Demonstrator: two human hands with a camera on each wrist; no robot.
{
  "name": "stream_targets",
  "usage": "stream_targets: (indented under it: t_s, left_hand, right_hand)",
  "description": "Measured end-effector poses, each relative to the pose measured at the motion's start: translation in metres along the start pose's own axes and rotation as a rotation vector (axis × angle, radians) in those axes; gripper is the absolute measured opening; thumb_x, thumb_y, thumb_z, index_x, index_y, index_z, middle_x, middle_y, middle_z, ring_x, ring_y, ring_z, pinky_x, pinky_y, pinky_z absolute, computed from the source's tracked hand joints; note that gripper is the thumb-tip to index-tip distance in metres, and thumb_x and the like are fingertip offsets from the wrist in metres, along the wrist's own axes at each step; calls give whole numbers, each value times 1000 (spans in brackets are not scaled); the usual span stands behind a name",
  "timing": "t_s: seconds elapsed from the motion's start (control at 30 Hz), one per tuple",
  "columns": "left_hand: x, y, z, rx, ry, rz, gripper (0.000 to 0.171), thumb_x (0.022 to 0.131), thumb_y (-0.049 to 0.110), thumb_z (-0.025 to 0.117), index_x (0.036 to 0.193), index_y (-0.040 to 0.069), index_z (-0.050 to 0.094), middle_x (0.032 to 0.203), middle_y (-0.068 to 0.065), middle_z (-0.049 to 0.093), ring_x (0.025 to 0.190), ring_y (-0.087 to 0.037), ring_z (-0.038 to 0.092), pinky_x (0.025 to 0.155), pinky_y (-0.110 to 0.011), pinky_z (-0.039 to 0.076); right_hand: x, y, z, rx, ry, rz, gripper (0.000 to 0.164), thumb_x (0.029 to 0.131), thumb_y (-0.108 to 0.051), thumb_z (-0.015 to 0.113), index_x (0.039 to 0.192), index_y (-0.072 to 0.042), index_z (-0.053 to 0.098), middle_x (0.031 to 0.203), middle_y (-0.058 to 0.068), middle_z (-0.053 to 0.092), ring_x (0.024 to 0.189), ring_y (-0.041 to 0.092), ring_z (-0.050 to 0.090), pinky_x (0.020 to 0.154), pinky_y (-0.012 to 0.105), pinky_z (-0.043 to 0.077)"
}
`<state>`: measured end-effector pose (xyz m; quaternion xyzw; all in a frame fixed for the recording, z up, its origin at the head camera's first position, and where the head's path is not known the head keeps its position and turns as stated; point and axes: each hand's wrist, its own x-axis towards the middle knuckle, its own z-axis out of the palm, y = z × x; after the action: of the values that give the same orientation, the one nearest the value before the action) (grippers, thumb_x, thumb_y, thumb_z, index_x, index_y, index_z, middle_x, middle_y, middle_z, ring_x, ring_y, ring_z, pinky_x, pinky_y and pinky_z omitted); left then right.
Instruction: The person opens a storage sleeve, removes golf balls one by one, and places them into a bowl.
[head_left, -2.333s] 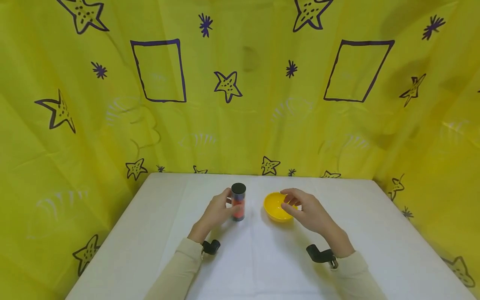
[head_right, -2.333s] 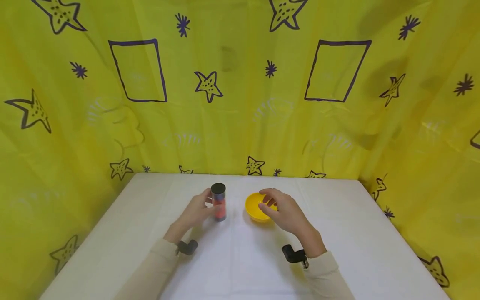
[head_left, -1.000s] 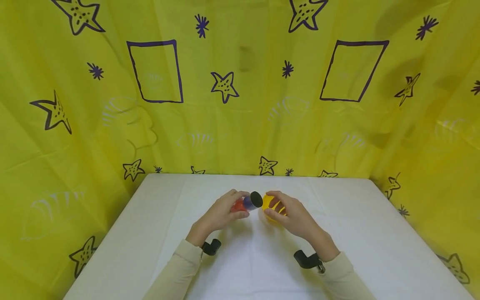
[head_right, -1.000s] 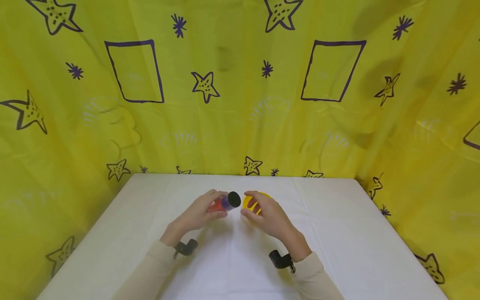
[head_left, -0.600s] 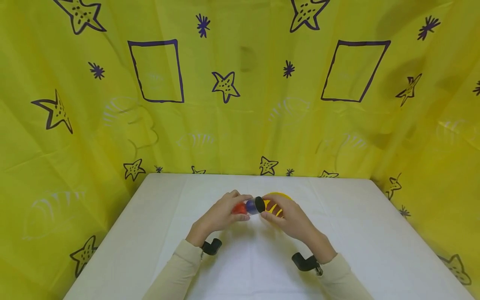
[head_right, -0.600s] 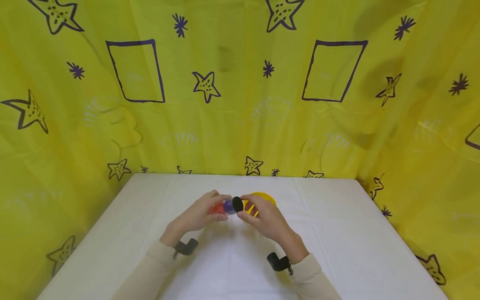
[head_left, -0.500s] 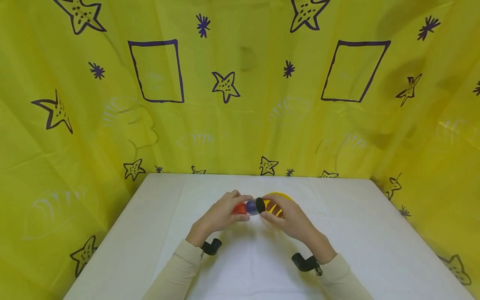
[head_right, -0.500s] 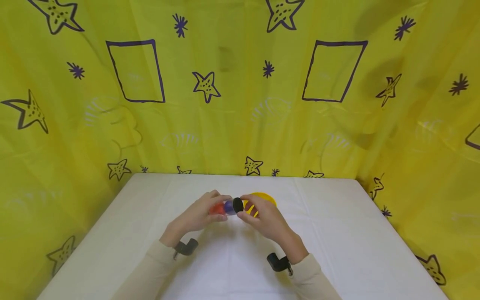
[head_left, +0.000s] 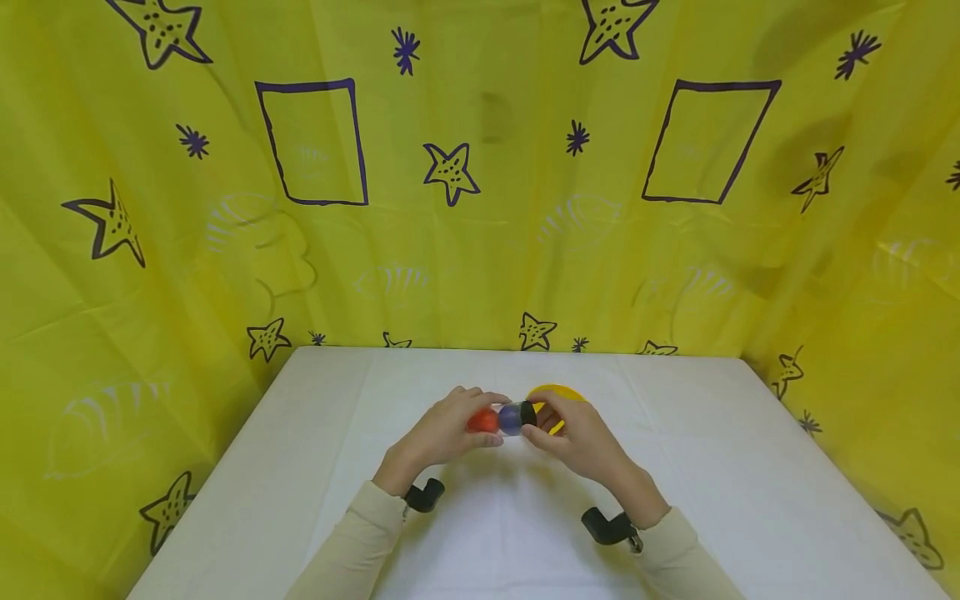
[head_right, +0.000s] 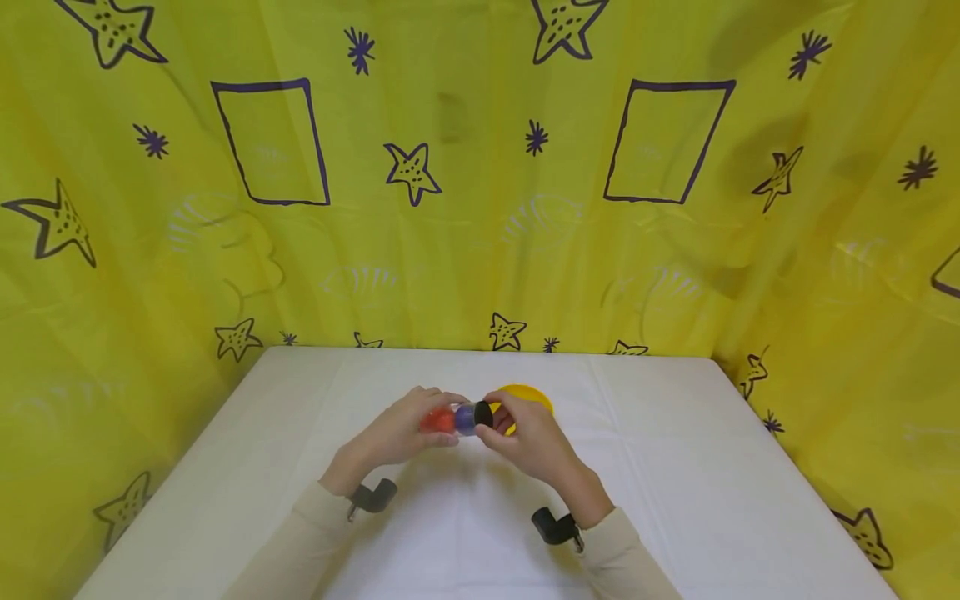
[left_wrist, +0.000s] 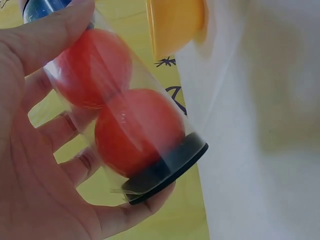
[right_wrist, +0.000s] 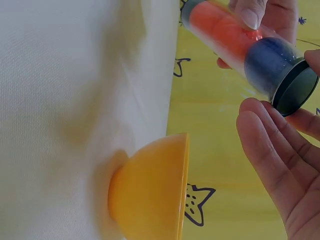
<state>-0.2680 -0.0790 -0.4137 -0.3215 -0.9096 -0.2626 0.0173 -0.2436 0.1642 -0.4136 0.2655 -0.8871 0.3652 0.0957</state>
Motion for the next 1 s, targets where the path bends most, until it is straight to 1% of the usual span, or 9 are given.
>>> stream_targets:
  t_s: [0.17,0.27,0.37,0.43,0.53,0.63,0.8,1.0]
  left_hand:
    - [-1,-1,4,-46,-9,-48,55,91,37,77,142,29,58,124,2,68,105,-16,54,84,-30,50]
    - [-1,0,5,-73,-2,-69,60,88,37,81,143,28,57,130,2,67,109,-16,54,88,-32,51]
    - [-1,0,7,-81,17,-67,62,85,34,84,140,24,59,128,0,68,108,-18,55,89,-33,52]
    - [-1,-1,7,-64,30,-58,60,83,32,86,137,21,62,124,-1,70,106,-18,56,88,-33,52]
    - [-1,-3,7,-31,41,-41,55,84,30,85,134,18,65,120,-2,71,103,-18,58,85,-32,52]
    - [-1,-4,5,-10,31,-41,54,84,29,85,134,20,66,119,-2,72,102,-17,59,85,-32,52]
    - [-1,-6,1,16,-2,-40,53,83,28,86,133,21,68,115,-2,72,98,-17,59,82,-32,51]
    - [-2,-9,1,38,-71,-65,54,84,30,85,135,23,67,117,-2,72,99,-17,59,84,-32,50]
  right_hand:
    - [0,1,1,3,21,28,32,91,-21,77,120,-13,65,86,-5,69,77,5,64,72,23,56]
    - [1,2,0,13,32,48,31,91,-21,76,119,-13,66,84,-4,69,76,5,64,71,23,55]
    - [1,2,0,27,36,65,29,92,-21,75,119,-14,66,83,-5,69,75,5,64,70,23,55]
    - [2,1,-1,41,32,68,28,92,-21,75,118,-13,66,82,-5,69,75,6,64,69,24,54]
    - [2,1,-1,57,18,60,28,93,-21,74,118,-11,66,82,-3,69,74,6,64,68,23,53]
    - [3,1,0,68,-8,46,28,93,-20,74,117,-9,65,82,-1,69,74,7,64,67,23,53]
    - [3,5,4,46,-52,30,27,94,-21,75,114,-9,64,82,-3,68,73,6,61,67,23,53]
    - [1,10,8,45,-103,15,26,94,-23,75,112,-8,63,85,-3,70,76,5,62,70,23,55]
